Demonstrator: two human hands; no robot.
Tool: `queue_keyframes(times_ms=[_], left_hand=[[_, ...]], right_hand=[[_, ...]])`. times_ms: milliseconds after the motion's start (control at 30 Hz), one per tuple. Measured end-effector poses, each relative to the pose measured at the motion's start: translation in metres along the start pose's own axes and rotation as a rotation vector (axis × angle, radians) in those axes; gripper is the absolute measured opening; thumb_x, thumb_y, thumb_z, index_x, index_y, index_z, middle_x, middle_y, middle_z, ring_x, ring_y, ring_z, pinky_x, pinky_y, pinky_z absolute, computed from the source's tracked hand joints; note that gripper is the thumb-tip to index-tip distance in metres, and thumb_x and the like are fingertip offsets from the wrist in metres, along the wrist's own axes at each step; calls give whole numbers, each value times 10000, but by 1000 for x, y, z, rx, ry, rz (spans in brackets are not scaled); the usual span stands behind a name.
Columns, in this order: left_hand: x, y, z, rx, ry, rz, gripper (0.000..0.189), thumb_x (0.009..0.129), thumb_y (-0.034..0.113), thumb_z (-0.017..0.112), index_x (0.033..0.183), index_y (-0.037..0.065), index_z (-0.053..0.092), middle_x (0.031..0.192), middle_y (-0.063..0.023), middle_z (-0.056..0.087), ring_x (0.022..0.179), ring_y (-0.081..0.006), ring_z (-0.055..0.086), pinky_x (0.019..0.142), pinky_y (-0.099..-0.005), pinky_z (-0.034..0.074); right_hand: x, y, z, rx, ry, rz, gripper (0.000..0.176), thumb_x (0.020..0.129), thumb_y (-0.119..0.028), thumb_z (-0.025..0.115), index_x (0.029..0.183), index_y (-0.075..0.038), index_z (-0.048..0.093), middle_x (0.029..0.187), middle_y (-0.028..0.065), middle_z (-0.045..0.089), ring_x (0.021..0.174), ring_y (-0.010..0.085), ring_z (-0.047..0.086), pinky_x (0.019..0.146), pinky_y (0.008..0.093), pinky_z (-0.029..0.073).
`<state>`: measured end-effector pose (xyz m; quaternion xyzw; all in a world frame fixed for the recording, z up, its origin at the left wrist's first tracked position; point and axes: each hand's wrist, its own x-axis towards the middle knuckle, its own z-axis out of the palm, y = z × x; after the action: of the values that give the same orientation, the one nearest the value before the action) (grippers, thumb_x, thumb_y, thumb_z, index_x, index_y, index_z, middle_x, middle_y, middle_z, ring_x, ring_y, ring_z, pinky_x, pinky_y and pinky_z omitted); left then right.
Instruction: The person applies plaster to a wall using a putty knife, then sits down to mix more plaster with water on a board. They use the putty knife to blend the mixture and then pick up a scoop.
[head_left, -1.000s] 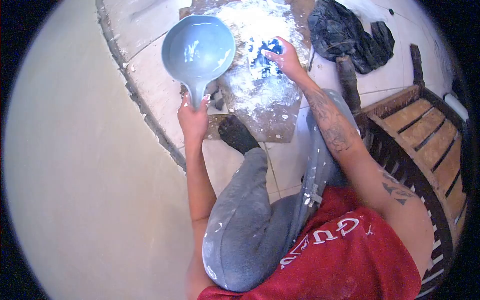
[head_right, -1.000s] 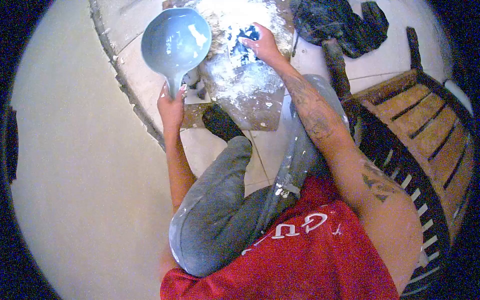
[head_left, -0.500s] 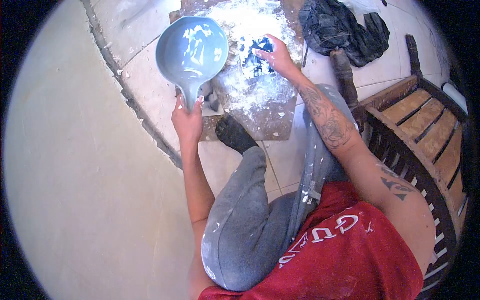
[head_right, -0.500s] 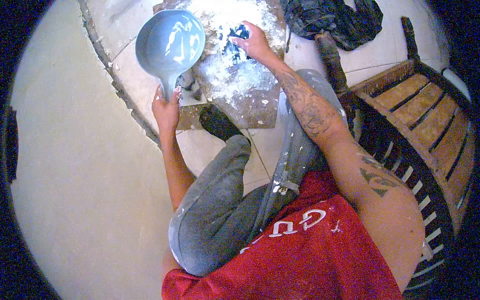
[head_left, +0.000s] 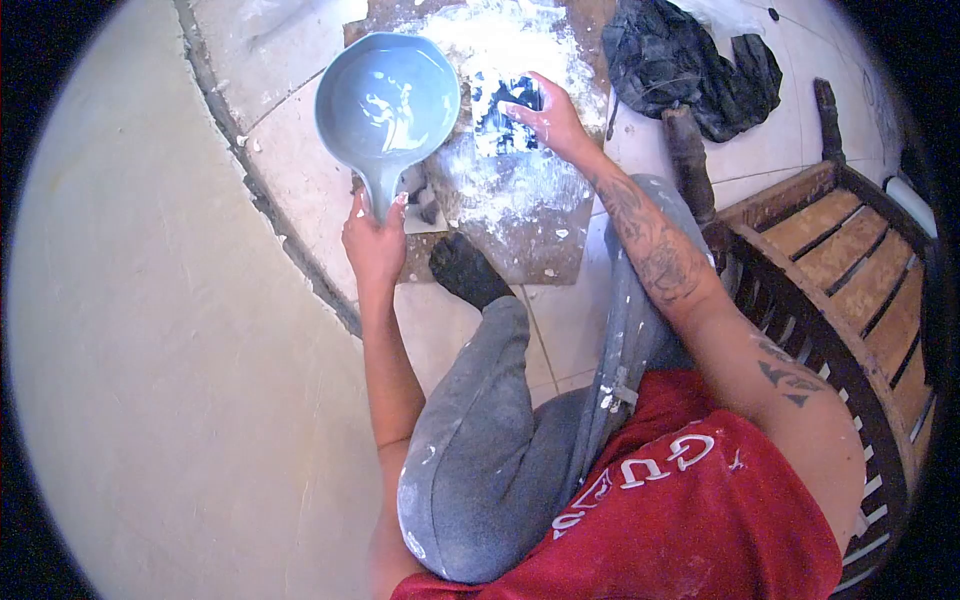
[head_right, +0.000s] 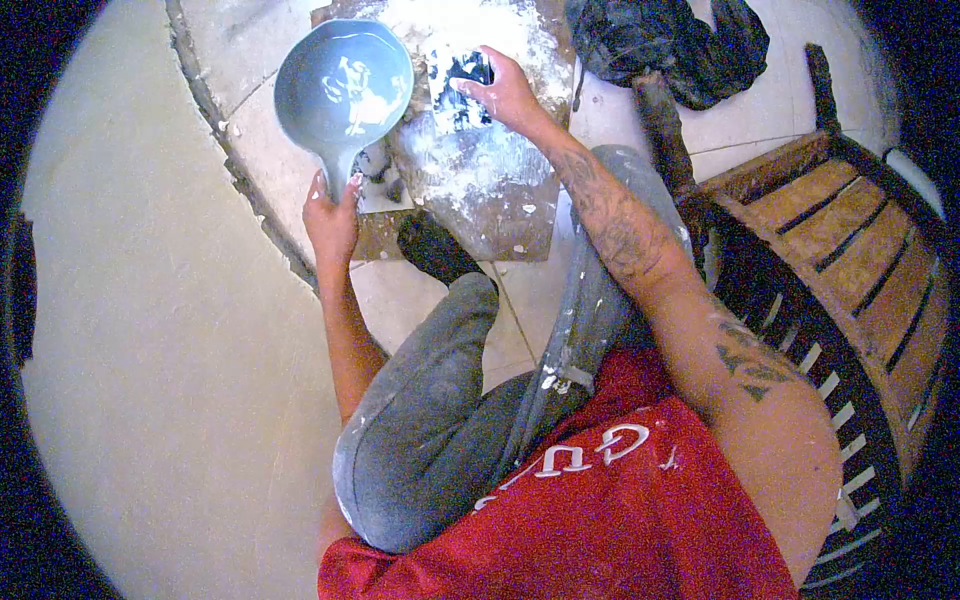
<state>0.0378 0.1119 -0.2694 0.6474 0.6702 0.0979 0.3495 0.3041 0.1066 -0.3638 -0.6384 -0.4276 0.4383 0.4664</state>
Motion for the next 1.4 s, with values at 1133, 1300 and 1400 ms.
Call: queue_keyframes(times_ms=[1133, 1300, 1400], left_hand=[[-4, 12, -2, 99, 9, 47, 367, 777, 245, 624, 1050, 15, 540, 834, -257, 617, 807, -425, 597, 711, -466, 458], [-3, 12, -2, 117, 8, 42, 360, 775, 235, 625, 1052, 22, 539, 841, -257, 618, 818, -424, 596, 717, -467, 457], [-3, 12, -2, 129, 3, 30, 384, 777, 238, 630, 1079, 16, 543, 859, -243, 624, 820, -397, 607, 724, -443, 464]], right_hand=[[0, -4, -3, -104, -153, 50, 432, 800, -135, 663, 1163, 31, 497, 1037, 107, 608, 937, 150, 568, 850, 294, 451], [-1, -3, 2, -23, -86, 12, 344, 767, -164, 687, 1034, 9, 555, 897, 95, 634, 801, 149, 588, 746, 302, 471], [0, -4, 0, -48, -117, 52, 389, 777, -146, 677, 1096, 20, 530, 967, 100, 622, 868, 145, 579, 785, 291, 463]])
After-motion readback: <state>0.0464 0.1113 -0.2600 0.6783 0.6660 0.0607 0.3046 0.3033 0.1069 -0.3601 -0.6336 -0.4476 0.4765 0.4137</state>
